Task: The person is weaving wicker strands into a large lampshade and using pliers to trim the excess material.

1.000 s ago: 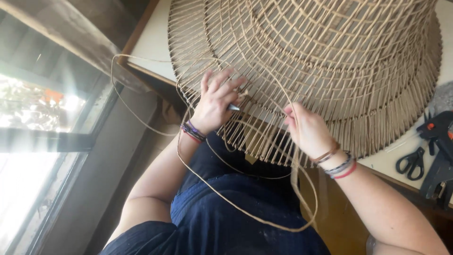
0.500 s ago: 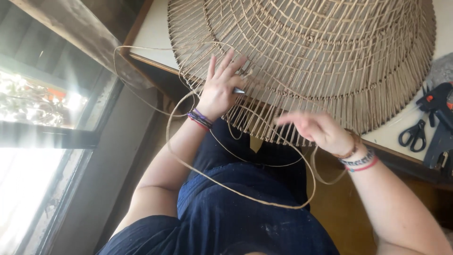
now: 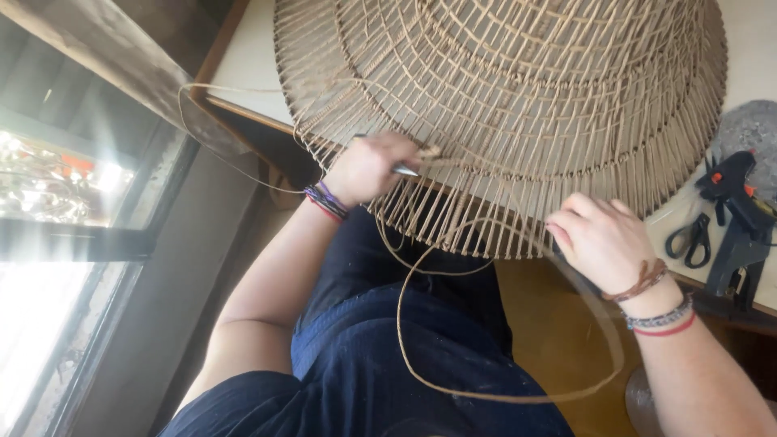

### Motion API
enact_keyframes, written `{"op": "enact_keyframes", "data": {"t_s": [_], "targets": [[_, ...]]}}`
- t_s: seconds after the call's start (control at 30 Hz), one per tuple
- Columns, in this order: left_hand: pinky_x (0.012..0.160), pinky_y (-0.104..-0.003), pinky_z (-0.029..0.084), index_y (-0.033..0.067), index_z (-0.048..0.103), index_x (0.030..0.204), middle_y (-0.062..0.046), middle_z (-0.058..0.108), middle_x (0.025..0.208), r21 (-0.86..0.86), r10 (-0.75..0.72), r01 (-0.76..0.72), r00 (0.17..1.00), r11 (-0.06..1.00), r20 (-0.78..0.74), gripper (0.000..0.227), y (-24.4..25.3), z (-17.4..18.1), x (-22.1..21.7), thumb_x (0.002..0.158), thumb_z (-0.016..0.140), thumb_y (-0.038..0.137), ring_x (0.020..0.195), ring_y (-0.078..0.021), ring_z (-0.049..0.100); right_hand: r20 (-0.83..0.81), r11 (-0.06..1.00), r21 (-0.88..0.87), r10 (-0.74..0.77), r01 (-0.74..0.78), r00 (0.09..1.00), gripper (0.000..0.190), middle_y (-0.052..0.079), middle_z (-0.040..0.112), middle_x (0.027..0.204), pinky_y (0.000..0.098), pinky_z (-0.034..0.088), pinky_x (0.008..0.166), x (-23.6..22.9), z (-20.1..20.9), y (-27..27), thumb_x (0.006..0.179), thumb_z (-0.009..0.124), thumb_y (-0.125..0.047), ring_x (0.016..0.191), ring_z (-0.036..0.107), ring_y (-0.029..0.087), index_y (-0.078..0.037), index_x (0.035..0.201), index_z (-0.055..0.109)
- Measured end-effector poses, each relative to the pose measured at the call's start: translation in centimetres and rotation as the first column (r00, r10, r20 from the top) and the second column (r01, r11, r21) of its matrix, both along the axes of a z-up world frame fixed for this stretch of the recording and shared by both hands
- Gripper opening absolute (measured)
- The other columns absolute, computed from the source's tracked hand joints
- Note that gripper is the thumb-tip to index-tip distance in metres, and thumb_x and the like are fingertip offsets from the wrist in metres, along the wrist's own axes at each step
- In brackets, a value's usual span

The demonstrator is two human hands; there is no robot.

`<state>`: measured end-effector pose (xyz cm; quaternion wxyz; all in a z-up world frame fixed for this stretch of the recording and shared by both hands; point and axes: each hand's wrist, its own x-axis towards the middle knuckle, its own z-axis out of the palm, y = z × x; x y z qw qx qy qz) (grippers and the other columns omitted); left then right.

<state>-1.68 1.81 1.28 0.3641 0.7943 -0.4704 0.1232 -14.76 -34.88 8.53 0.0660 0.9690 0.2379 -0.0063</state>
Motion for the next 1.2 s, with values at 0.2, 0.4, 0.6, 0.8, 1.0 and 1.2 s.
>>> {"op": "enact_keyframes", "data": {"t_s": [0.2,0.4,0.6,0.8,1.0,1.2], "targets": [[0.073,-0.032,0.055,0.0166,0.064,0.089,0.001,0.064,0.086,0.219,0.31,-0.394,0.89,0.893,0.336,0.008,-3.7,2.8,-3.8,0.096,0.061,0.02,0.083,-0.0218,0.067,0.382,0.997,0.055,-0.069,0.051,0.921,0.015,0.0,0.061,0.101,0.0312,0.055,0.076,6.6,-2.1,4.4,0.101,0.064,-0.031,0.093,0.068,0.021,-0.021,0.11,0.071],[0.086,-0.038,0.055,0.0081,0.063,0.089,-0.008,0.065,0.109,-0.018,0.169,-0.168,0.981,0.986,0.096,0.024,-1.6,1.7,-1.3,0.104,0.056,0.025,0.113,-0.033,0.062,0.168,0.927,0.307,-0.277,0.216,0.946,0.011,0.002,0.066,0.082,0.034,0.058,0.062,7.0,-10.2,8.8,0.096,0.066,-0.021,0.077,0.073,0.024,-0.014,0.102,0.058],[0.095,-0.049,0.047,0.011,0.071,0.085,-0.011,0.075,0.105,-0.124,0.006,-0.038,0.969,0.992,-0.247,0.026,-1.5,2.1,1.1,0.104,0.062,0.026,0.106,-0.034,0.07,0.175,0.885,0.409,-0.318,0.225,0.932,0.02,0.003,0.066,0.082,0.0352,0.057,0.062,8.1,-8.9,10.5,0.096,0.067,-0.034,0.075,0.072,0.025,-0.014,0.1,0.068],[0.082,-0.047,0.057,-0.0009,0.076,0.09,-0.021,0.077,0.094,-0.32,-0.086,-0.083,0.873,0.944,-0.48,0.019,-1.6,3.4,2.3,0.101,0.065,0.009,0.089,-0.0423,0.075,0.195,0.866,0.45,-0.336,0.22,0.921,0.019,-0.002,0.064,0.076,0.0274,0.055,0.06,8.2,-8.2,10.6,0.1,0.069,-0.033,0.069,0.069,0.016,-0.015,0.096,0.071],[0.083,-0.04,0.057,0.0048,0.077,0.089,-0.013,0.077,0.086,-0.153,0.115,-0.166,0.949,0.974,-0.292,0.014,-2.5,1.1,1.0,0.097,0.066,0.008,0.084,-0.0314,0.076,0.252,0.861,0.45,-0.379,0.238,0.89,0.023,-0.003,0.061,0.076,0.0305,0.056,0.06,7.9,-9.0,11.1,0.105,0.06,-0.035,0.074,0.07,0.021,-0.018,0.093,0.069],[0.086,-0.033,0.051,0.0189,0.067,0.093,-0.001,0.071,0.089,-0.036,0.288,-0.287,0.936,0.957,0.203,0.021,-3.2,-2.9,0.3,0.103,0.059,0.034,0.09,-0.02,0.073,0.376,0.891,0.386,-0.389,0.239,0.841,0.032,-0.003,0.057,0.073,0.03,0.055,0.059,8.6,-8.4,11.9,0.103,0.065,-0.045,0.073,0.07,0.021,-0.02,0.083,0.066]]}}
